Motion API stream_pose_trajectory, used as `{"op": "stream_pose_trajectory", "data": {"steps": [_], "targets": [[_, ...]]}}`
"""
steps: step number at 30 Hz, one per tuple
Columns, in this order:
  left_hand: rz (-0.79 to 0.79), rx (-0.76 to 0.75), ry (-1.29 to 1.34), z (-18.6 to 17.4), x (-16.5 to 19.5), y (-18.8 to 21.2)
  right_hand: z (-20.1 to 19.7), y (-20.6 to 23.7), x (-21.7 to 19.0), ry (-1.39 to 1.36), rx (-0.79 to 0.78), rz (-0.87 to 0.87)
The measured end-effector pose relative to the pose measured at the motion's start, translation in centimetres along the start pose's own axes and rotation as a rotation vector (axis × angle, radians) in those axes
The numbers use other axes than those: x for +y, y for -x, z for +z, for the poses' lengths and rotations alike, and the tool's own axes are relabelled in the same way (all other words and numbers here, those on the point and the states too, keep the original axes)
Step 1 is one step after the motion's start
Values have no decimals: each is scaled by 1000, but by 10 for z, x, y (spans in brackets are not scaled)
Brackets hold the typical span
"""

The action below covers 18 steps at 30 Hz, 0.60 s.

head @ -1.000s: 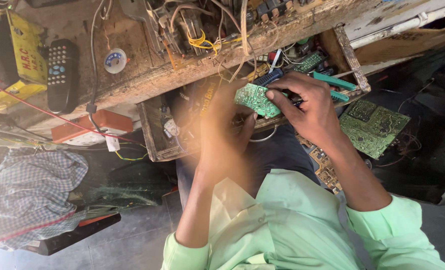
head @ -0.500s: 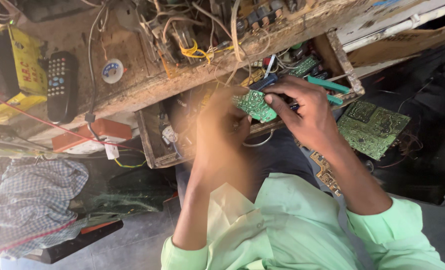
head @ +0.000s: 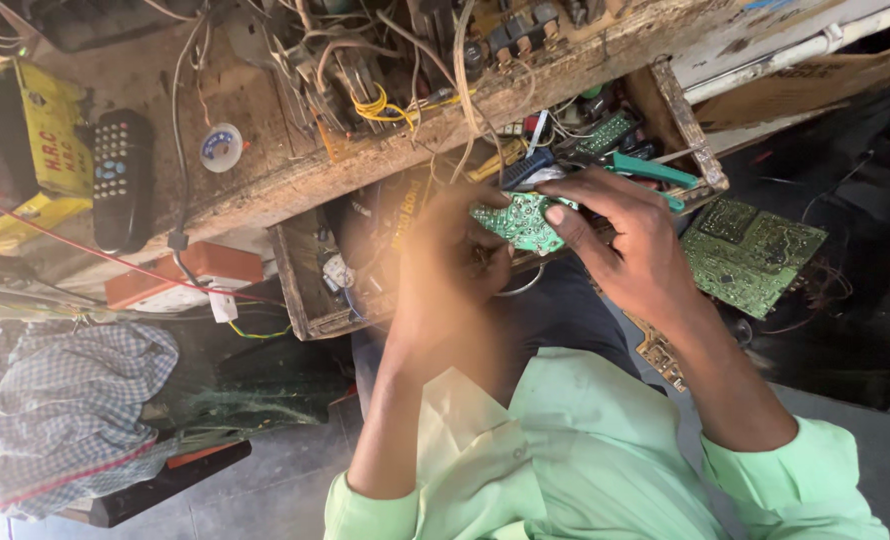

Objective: The person sits at a cluttered electronics repair workbench and uses a soldering iron to solder and desolder components on green circuit boards. They pick up boards from a drawer of parts and tools, hold a board steady with one hand while working on its solder joints, and set boards aside on the bench as they finish each one.

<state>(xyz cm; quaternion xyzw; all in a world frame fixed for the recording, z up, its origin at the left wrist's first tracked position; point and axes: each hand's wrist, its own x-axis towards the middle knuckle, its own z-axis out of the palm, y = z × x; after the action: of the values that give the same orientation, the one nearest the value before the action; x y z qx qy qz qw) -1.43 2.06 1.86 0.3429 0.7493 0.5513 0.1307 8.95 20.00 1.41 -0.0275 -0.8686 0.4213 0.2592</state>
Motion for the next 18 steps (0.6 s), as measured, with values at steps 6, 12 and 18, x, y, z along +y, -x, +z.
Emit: {"op": "stream_pose_trajectory", "data": {"steps": [6,12,18], "targets": [[141,36,-138,2,0,-6,-5,-1,-1,-16,-21,14],[97,24,-164,2,-5,-1,-22,7,20,-68,71,-16],[116,49,202,1,-26,-5,-98,11,83,-622,498,27]]}}
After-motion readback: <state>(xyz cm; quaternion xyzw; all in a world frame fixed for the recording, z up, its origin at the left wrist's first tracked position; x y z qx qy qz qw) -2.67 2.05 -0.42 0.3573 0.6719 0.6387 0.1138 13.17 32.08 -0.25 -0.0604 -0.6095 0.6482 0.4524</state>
